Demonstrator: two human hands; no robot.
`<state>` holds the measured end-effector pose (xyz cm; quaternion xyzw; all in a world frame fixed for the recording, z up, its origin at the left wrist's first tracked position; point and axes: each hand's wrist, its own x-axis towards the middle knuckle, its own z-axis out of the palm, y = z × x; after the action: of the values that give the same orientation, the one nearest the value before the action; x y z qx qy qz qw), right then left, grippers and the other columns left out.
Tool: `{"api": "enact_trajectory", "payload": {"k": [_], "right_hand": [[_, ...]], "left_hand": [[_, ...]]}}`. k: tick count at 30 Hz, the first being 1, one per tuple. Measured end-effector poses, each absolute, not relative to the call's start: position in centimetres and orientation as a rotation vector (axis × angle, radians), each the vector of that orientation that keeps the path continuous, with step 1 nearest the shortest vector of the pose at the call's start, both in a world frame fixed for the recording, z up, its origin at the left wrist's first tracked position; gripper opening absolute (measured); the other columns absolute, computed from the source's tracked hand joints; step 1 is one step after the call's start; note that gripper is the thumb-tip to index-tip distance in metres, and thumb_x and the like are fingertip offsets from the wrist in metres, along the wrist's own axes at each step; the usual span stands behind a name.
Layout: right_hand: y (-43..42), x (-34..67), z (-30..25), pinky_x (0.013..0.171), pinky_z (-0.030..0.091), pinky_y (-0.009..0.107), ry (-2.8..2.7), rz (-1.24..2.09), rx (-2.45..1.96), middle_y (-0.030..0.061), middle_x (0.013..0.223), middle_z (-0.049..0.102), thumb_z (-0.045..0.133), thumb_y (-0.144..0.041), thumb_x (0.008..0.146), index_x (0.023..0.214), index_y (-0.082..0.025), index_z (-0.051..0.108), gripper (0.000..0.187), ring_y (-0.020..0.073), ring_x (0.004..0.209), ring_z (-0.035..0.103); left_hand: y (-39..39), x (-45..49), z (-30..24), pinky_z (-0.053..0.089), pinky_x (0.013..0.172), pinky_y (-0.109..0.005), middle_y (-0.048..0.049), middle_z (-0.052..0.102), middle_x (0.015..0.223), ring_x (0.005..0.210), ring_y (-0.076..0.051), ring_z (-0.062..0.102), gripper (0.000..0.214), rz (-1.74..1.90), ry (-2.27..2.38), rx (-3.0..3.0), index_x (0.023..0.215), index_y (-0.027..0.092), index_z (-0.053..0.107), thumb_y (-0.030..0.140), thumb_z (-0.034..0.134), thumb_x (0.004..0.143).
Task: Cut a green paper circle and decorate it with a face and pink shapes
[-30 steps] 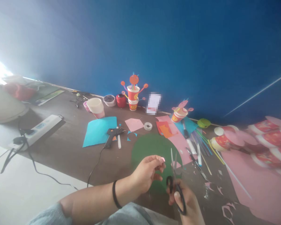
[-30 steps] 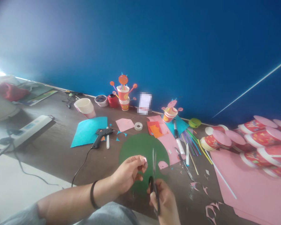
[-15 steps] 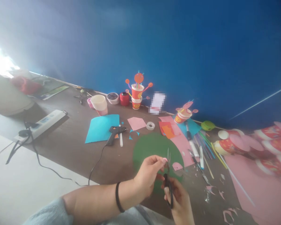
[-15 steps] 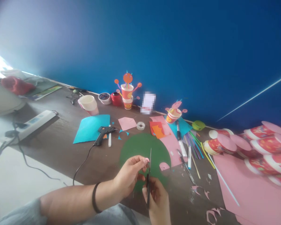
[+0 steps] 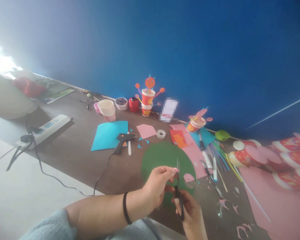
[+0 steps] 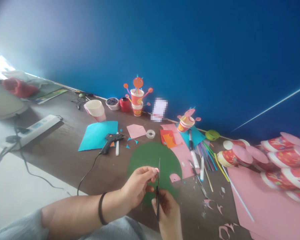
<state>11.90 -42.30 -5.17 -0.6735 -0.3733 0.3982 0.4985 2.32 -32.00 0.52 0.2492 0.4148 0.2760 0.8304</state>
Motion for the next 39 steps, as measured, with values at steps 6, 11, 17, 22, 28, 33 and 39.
{"api": "enact_trajectory", "payload": {"k": [6, 11, 17, 22, 28, 33, 39], "right_hand": [[-42.1, 10.9, -4.0, 0.047, 0.042, 0.022, -0.798, 0.871, -1.668, -0.0010, 0.058, 0.057, 0.064, -0.052, 0.069, 0.075, -0.018, 0.064, 0.035, 0.0131, 0.050, 0.050], [-42.1, 11.0, -3.9, 0.059, 0.049, 0.024, -0.834, 0.840, -1.664, 0.0022, 0.067, 0.064, 0.066, -0.050, 0.068, 0.074, -0.019, 0.063, 0.032, 0.0187, 0.065, 0.061], [-42.3, 11.6, -4.5, 0.062, 0.052, 0.027, -0.898, 0.872, -1.652, 0.0032, 0.072, 0.067, 0.068, -0.050, 0.068, 0.078, -0.020, 0.063, 0.032, 0.0205, 0.068, 0.064], [-42.3, 11.2, -4.2, 0.058, 0.050, 0.024, -0.806, 0.863, -1.654, 0.0013, 0.066, 0.064, 0.068, -0.053, 0.067, 0.075, -0.019, 0.063, 0.034, 0.0187, 0.065, 0.062], [-42.4, 11.2, -4.2, 0.058, 0.048, 0.025, -0.777, 0.858, -1.682, 0.0017, 0.064, 0.063, 0.070, -0.052, 0.064, 0.074, -0.018, 0.065, 0.036, 0.0190, 0.063, 0.060], [-42.4, 11.1, -4.0, 0.052, 0.045, 0.023, -0.733, 0.886, -1.676, 0.0000, 0.060, 0.060, 0.069, -0.053, 0.064, 0.071, -0.019, 0.064, 0.034, 0.0172, 0.058, 0.057], [-42.5, 11.1, -4.0, 0.053, 0.042, 0.022, -0.729, 0.906, -1.690, -0.0008, 0.061, 0.058, 0.069, -0.053, 0.064, 0.069, -0.018, 0.061, 0.036, 0.0145, 0.057, 0.053]], "left_hand": [[-32.1, 2.4, 0.3, 0.036, 0.044, -0.020, 0.0021, 0.048, 0.062, 0.052, -0.007, 0.043, 0.038, 0.593, 0.886, 0.552, 0.058, 0.014, 0.052, 0.044, 0.076, 0.062], [-32.2, 2.5, 0.3, 0.035, 0.043, -0.018, 0.0017, 0.048, 0.062, 0.055, -0.008, 0.042, 0.035, 0.595, 0.909, 0.561, 0.061, 0.013, 0.056, 0.043, 0.076, 0.061], [-32.2, 2.4, -0.1, 0.036, 0.045, -0.019, 0.0008, 0.051, 0.063, 0.056, -0.008, 0.043, 0.035, 0.602, 0.920, 0.579, 0.062, 0.013, 0.061, 0.044, 0.077, 0.060], [-32.1, 2.4, 0.1, 0.035, 0.045, -0.018, 0.0008, 0.050, 0.063, 0.056, -0.008, 0.042, 0.035, 0.586, 0.923, 0.589, 0.062, 0.012, 0.062, 0.043, 0.077, 0.060], [-32.1, 2.4, 0.1, 0.035, 0.046, -0.019, 0.0000, 0.051, 0.064, 0.058, -0.009, 0.044, 0.036, 0.582, 0.935, 0.603, 0.061, 0.012, 0.061, 0.044, 0.078, 0.059], [-32.1, 2.5, 0.2, 0.035, 0.046, -0.019, 0.0001, 0.051, 0.064, 0.058, -0.009, 0.043, 0.037, 0.578, 0.930, 0.595, 0.061, 0.013, 0.060, 0.045, 0.078, 0.058], [-32.1, 2.5, 0.3, 0.036, 0.046, -0.019, 0.0002, 0.051, 0.065, 0.059, -0.009, 0.044, 0.038, 0.575, 0.927, 0.591, 0.061, 0.013, 0.059, 0.045, 0.078, 0.058]]}}
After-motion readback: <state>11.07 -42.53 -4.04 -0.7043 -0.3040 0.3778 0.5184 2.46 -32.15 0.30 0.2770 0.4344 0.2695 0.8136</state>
